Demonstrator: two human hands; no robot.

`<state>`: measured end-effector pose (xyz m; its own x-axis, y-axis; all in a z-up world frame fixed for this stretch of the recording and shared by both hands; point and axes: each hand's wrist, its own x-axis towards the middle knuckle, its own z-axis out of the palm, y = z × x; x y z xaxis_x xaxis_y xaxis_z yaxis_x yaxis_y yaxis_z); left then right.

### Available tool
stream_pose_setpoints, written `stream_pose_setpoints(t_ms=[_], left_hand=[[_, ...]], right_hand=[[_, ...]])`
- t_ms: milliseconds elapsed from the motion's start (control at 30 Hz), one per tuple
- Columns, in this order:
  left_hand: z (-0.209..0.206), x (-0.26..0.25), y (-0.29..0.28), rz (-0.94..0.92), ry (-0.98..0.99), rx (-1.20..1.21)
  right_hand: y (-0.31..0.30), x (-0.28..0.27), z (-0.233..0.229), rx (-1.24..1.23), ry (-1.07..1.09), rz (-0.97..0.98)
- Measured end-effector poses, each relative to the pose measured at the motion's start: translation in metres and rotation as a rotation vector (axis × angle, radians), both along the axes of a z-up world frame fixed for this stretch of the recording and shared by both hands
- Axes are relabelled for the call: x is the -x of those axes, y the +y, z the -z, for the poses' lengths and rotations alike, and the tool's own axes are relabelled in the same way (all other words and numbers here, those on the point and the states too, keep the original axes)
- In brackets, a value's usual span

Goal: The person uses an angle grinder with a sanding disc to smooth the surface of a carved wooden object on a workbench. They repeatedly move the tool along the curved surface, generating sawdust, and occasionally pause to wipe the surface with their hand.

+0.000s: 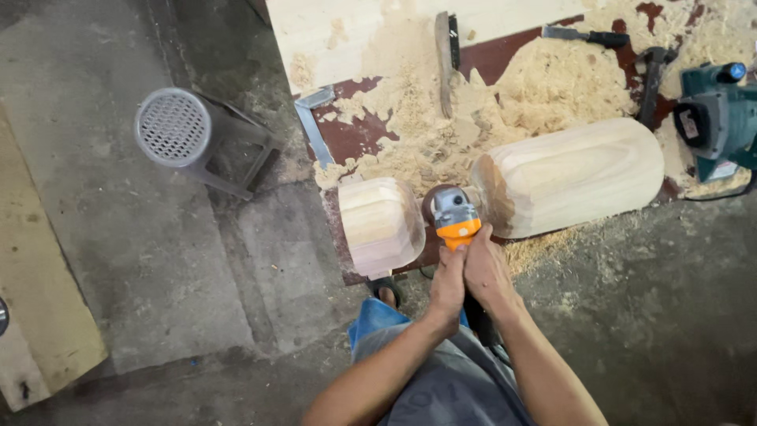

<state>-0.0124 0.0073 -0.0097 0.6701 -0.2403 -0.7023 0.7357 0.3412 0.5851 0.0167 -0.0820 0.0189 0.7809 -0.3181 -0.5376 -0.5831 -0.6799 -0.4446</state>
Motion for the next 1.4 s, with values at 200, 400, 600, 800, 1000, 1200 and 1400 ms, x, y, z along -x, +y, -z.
stream_pose_setpoints(t_ms=[200, 400, 600, 800, 1000, 1200, 1400], left_hand=[[0.002, 0.0, -0.01, 0.059, -0.045, 0.13], [0.003, 0.009, -0.002, 0.082, -0.1, -0.108], [0.006, 0.014, -0.004, 0.183, -0.204, -0.212], [0.005, 0.016, -0.002, 0.147, -0.252, -0.245], [0.01, 0.016, -0.008, 0.17, -0.224, -0.276], [0.008, 0.018, -0.012, 0.195, -0.204, -0.24], [0.0, 0.014, -0.011, 0.025, -0.143, -0.059]], right_hand=[[-0.018, 0.014, 0.019, 0.008, -0.002, 0.118], [-0.013, 0.022, 0.03, -0.116, -0.035, 0.105], [-0.011, 0.023, 0.014, -0.044, -0.032, 0.156], [-0.009, 0.028, 0.01, -0.157, -0.057, 0.154], [-0.014, 0.029, 0.019, -0.2, -0.138, 0.191], [-0.017, 0.029, 0.014, -0.256, -0.164, 0.212], [-0.016, 0.022, 0.009, -0.12, -0.086, 0.082]])
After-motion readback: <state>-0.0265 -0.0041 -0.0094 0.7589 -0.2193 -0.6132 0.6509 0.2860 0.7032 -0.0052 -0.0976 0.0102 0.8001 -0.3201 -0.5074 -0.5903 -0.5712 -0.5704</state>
